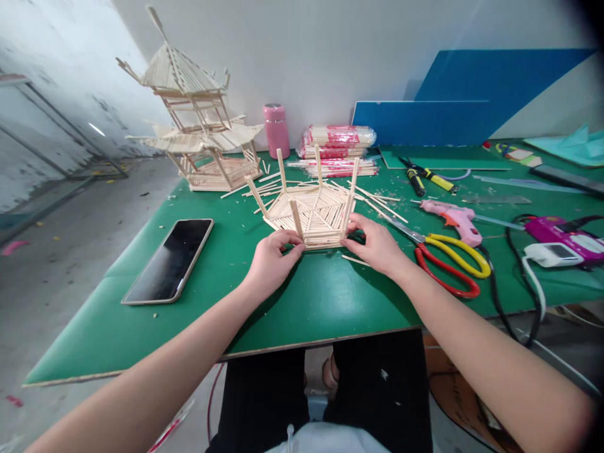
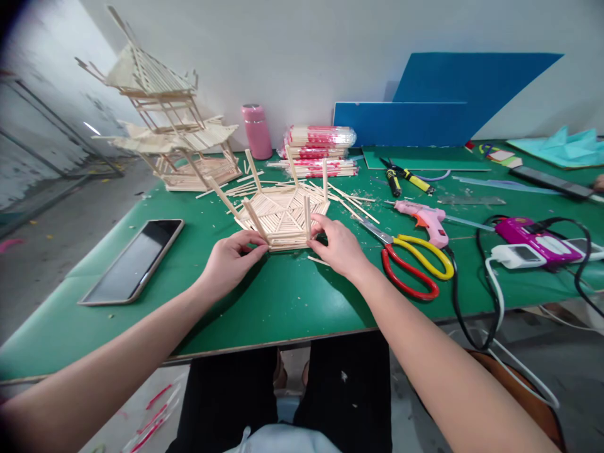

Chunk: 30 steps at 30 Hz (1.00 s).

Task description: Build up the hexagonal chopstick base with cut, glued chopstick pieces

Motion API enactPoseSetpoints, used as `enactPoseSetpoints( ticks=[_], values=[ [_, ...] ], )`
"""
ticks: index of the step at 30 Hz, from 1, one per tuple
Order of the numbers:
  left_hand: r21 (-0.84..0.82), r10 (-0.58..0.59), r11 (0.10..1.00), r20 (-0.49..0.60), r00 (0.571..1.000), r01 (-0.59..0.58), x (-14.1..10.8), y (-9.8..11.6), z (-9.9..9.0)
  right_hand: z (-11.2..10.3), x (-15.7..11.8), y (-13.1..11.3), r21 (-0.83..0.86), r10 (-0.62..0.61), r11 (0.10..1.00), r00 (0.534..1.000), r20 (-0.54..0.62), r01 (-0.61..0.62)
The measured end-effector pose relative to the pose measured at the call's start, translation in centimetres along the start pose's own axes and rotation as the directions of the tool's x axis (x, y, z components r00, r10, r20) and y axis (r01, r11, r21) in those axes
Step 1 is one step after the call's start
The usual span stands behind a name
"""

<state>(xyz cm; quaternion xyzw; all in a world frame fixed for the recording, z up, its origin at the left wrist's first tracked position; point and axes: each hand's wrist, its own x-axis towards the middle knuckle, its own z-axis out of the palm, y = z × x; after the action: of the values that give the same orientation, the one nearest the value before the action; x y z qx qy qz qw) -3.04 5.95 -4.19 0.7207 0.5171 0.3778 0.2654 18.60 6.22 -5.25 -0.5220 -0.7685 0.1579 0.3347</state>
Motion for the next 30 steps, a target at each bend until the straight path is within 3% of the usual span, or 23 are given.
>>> enactPoseSetpoints(
  ticks=[10,18,30],
  values=[
    [0.020,-0.032,0.999,-0.010,0.999,0.032,0.3,-0.3,0.1,0.3,0.6,0.3,-0.030,-0.019,0.999,1.000,-0.003,0.018],
    [0.020,0.008,1.000,-0.008,1.000,-0.008,0.4,-0.4,0.0,0.6,0.3,0.2,-0.044,-0.017,0.999,0.998,-0.058,0.015],
    [0.071,0.059,0.996,-0.037,0.998,-0.056,-0.6,0.8,-1.1,0.9,1.6,-1.0,0.151,0.016,0.988,1.000,-0.008,-0.015]
  ],
)
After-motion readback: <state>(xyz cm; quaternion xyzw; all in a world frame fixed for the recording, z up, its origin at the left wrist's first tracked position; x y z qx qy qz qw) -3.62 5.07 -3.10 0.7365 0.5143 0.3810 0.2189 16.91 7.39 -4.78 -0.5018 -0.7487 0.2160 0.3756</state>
